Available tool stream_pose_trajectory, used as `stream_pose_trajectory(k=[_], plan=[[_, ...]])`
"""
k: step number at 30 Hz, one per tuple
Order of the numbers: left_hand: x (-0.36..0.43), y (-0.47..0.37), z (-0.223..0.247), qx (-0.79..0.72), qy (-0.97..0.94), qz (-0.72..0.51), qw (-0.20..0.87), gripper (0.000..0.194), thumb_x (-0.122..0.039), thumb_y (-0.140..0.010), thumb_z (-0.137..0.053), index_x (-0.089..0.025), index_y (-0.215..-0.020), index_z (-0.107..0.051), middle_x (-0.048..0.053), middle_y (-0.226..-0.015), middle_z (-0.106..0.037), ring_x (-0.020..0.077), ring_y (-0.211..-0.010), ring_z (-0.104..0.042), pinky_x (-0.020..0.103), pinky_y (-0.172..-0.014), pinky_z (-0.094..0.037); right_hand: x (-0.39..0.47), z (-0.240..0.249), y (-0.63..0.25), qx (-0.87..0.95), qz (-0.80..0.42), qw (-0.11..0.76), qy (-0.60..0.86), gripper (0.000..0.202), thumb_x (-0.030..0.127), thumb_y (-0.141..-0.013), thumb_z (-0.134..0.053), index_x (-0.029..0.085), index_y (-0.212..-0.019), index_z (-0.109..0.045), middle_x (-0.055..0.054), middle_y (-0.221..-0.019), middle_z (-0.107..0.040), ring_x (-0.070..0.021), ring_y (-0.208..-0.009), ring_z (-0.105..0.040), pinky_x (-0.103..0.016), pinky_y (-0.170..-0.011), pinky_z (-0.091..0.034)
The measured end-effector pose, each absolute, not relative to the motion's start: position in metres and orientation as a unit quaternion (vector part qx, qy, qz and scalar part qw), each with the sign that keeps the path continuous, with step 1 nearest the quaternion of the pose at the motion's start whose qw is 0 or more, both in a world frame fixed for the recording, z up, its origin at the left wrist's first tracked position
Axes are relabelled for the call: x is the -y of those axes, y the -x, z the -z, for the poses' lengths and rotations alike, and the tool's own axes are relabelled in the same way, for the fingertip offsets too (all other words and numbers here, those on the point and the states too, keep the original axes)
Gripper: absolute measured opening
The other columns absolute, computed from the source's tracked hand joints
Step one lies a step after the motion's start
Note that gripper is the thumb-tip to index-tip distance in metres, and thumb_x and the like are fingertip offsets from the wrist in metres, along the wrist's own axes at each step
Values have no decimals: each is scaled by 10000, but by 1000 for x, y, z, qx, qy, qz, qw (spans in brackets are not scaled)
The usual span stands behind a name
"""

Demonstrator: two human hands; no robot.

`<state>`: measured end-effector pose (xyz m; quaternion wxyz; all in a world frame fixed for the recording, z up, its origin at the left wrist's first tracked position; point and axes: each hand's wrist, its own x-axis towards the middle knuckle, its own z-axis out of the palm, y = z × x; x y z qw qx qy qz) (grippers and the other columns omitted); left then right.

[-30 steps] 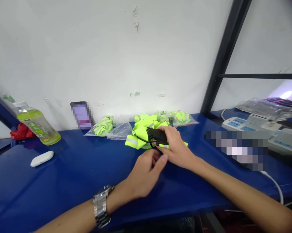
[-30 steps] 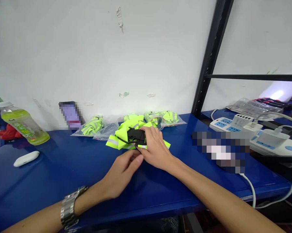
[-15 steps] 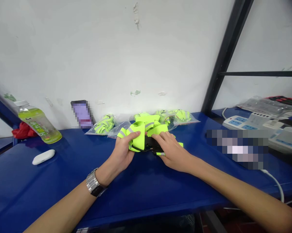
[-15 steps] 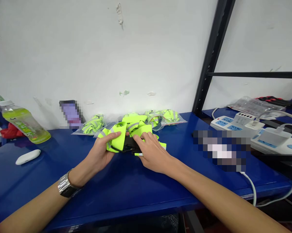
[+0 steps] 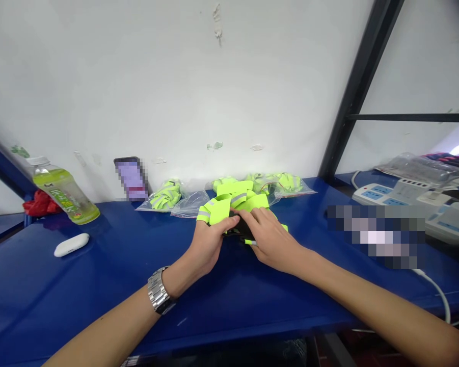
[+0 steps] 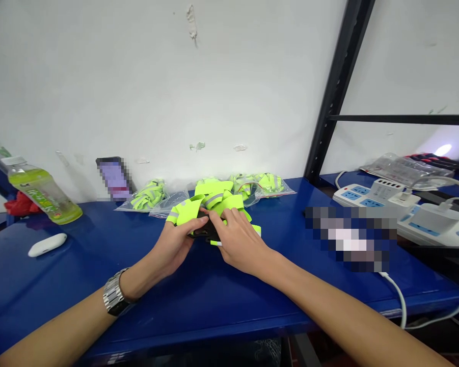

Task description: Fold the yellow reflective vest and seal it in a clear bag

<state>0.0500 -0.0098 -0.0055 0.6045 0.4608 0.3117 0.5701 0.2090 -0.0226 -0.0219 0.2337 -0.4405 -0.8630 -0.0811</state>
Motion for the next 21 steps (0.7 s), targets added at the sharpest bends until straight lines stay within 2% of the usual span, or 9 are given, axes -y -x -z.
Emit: stream_pose_trajectory(k=[5, 9, 11, 14, 16, 17, 19, 21], plan=[[-2, -41, -4, -339, -387, -606, 606, 165, -102, -730, -675, -114, -893, -653, 65, -877, -698, 172, -851, -665, 303, -853, -522, 24, 24, -210, 861, 149, 199, 444, 571, 42, -714, -492, 83, -1280, -425, -140, -963, -514, -283, -877, -463, -391, -759, -423], [-7, -35, -11, -322, -328, -577, 675, 159, -107, -820, -581, -111, -971, -633, 123, -965, -703, 219, -959, -670, 346, -887, -527, 24, 26, -212, 862, 161, 193, 441, 549, 44, -732, -484, 66, -1276, -418, -152, -981, -530, -278, -869, -466, -382, -761, -420], [-7, -34, -11, -305, -330, -566, 691, 149, -136, -846, -563, -128, -982, -625, 107, -935, -698, 215, -960, -665, 343, -882, -526, 23, 26, -212, 862, 154, 194, 442, 557, 53, -735, -492, 58, -1285, -404, -161, -999, -535, -281, -889, -469, -383, -769, -421], [-6, -33, -7, -287, -375, -580, 664, 123, -156, -830, -588, -149, -949, -621, 19, -724, -620, 174, -825, -652, 345, -876, -517, 22, 24, -214, 868, 142, 189, 437, 562, 63, -744, -488, 64, -1299, -395, -156, -1008, -542, -276, -888, -471, -382, -760, -422], [-6, -31, -2, -307, -467, -596, 577, 102, -188, -841, -577, -153, -924, -625, -5, -672, -556, 162, -769, -621, 365, -887, -502, 21, 24, -216, 875, 137, 180, 428, 571, 64, -741, -486, 76, -1305, -396, -149, -1011, -545, -277, -899, -471, -384, -761, -422], [-6, -29, 1, -332, -533, -596, 500, 104, -210, -859, -555, -153, -897, -633, 8, -702, -563, 170, -788, -610, 381, -907, -488, 21, 23, -216, 877, 139, 177, 424, 576, 62, -740, -482, 81, -1309, -396, -149, -1017, -546, -281, -915, -470, -387, -768, -420], [-7, -25, 6, -378, -667, -564, 307, 170, -227, -892, -493, -161, -852, -645, 57, -842, -613, 209, -909, -592, 423, -977, -435, 20, 24, -218, 879, 149, 173, 418, 583, 47, -740, -468, 78, -1317, -393, -155, -1025, -547, -289, -945, -469, -396, -788, -416], [-9, -20, 11, -372, -769, -501, 141, 208, -178, -894, -449, -180, -916, -657, 91, -1028, -628, 244, -1068, -547, 452, -1056, -361, 19, 25, -221, 883, 166, 166, 406, 568, 14, -738, -438, 60, -1303, -408, -167, -1027, -549, -292, -949, -472, -404, -798, -413]])
